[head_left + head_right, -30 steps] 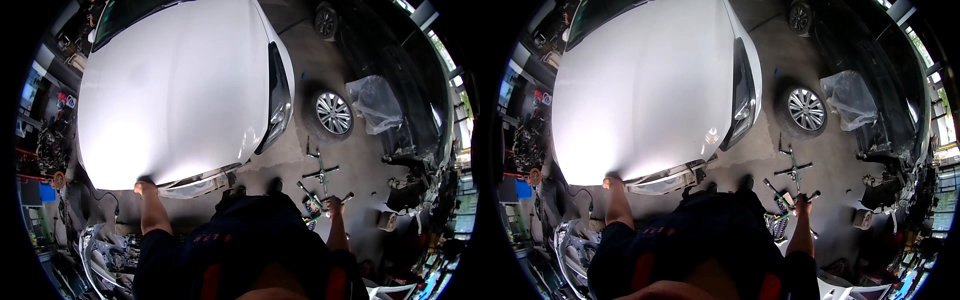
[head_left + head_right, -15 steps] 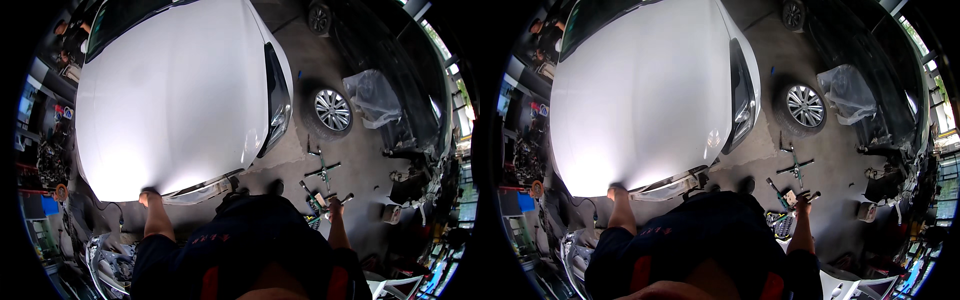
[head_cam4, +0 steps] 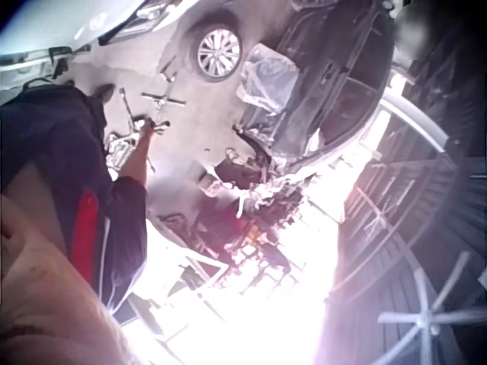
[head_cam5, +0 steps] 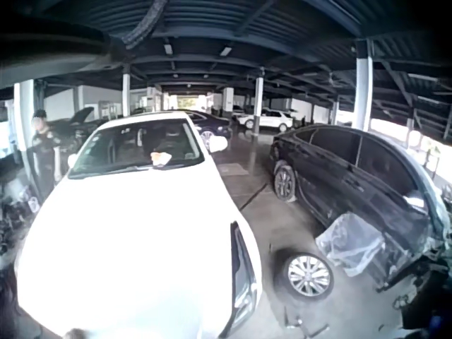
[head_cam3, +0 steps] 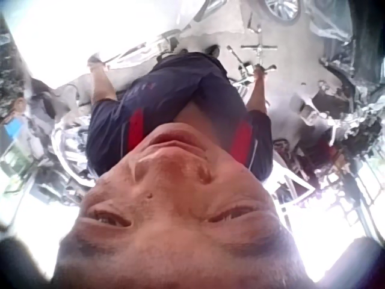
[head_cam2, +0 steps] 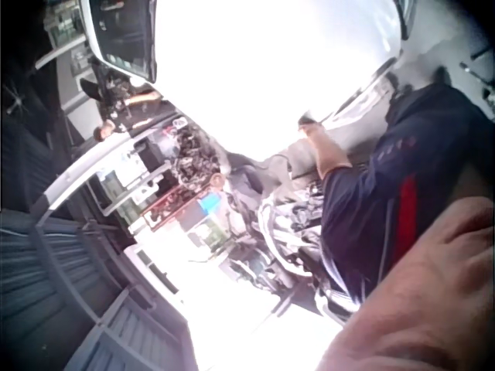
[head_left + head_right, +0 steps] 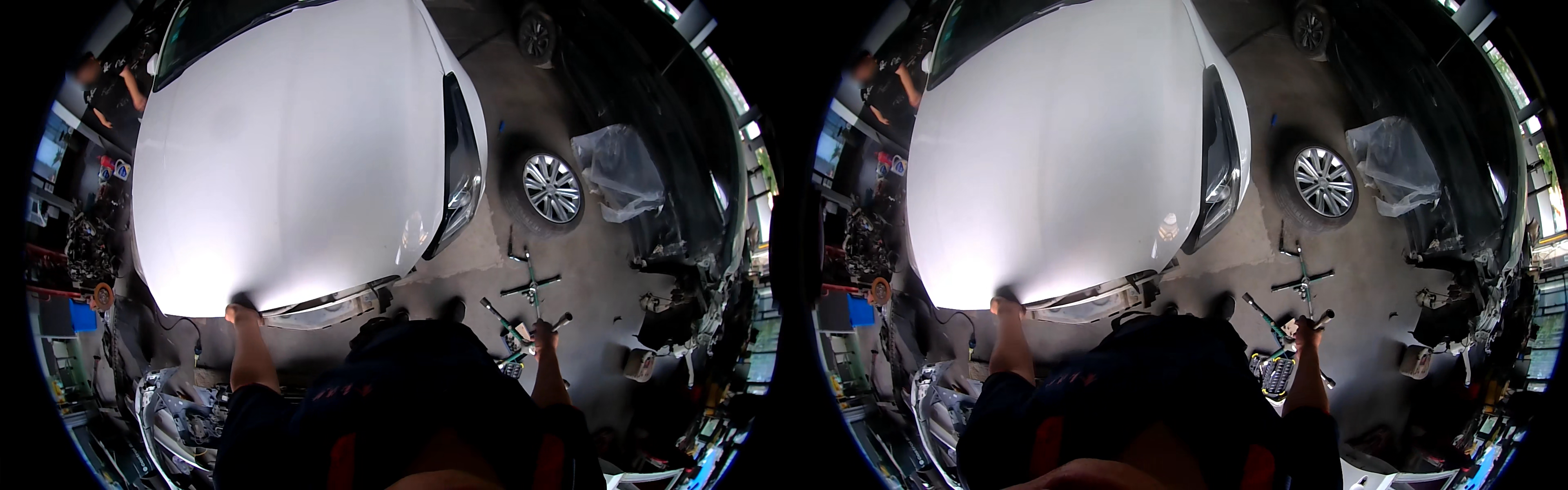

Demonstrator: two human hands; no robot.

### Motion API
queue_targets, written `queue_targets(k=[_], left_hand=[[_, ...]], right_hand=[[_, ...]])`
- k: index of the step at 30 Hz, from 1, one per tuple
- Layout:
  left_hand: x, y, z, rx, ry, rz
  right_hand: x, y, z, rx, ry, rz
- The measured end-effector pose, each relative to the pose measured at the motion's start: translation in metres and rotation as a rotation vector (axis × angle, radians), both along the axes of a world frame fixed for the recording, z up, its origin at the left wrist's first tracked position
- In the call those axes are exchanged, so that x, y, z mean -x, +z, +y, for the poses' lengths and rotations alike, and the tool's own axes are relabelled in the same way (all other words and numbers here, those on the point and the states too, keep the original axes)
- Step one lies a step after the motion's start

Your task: The person loosens screws near a car headlight using a socket driver, adjusts the headlight and fender by hand, closes the car hood, and presses along the fender and headlight edges to align the panels.

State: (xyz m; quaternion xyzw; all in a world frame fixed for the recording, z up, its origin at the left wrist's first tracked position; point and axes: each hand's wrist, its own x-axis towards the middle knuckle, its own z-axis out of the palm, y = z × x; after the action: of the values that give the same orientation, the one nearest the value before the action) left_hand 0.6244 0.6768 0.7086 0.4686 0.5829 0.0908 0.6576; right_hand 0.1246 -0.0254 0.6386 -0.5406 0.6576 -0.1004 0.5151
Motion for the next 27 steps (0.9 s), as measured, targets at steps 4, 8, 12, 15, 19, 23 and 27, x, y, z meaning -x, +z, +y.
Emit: queue_targets(k=[4,8,12,15,19,23,27], left_hand=[[-0.004,0.008,-0.009,0.028,0.075,0.031],[-0.005,0.013,-0.019,-0.037,0.163,0.067],[-0.004,0.005,-0.021,-0.058,0.178,0.097],[-0.002,0.004,-0.018,-0.08,0.186,0.101],[-0.006,0.0,-0.024,-0.101,0.163,0.111],[-0.002,-0.003,-0.019,-0.135,0.131,0.118],[0.006,-0.01,-0.009,-0.198,0.068,0.172]], right_hand=[[-0.005,-0.006,-0.002,0.001,0.037,0.017],[-0.029,0.007,0.02,0.089,-0.008,-0.046],[-0.036,0.017,0.029,0.044,0.0,-0.055],[-0.046,0.029,0.045,0.12,0.008,-0.008],[-0.037,0.027,0.053,0.086,-0.046,0.036],[-0.031,0.018,0.059,0.043,-0.084,0.02],[-0.012,0.005,0.06,0.055,-0.071,-0.097]])
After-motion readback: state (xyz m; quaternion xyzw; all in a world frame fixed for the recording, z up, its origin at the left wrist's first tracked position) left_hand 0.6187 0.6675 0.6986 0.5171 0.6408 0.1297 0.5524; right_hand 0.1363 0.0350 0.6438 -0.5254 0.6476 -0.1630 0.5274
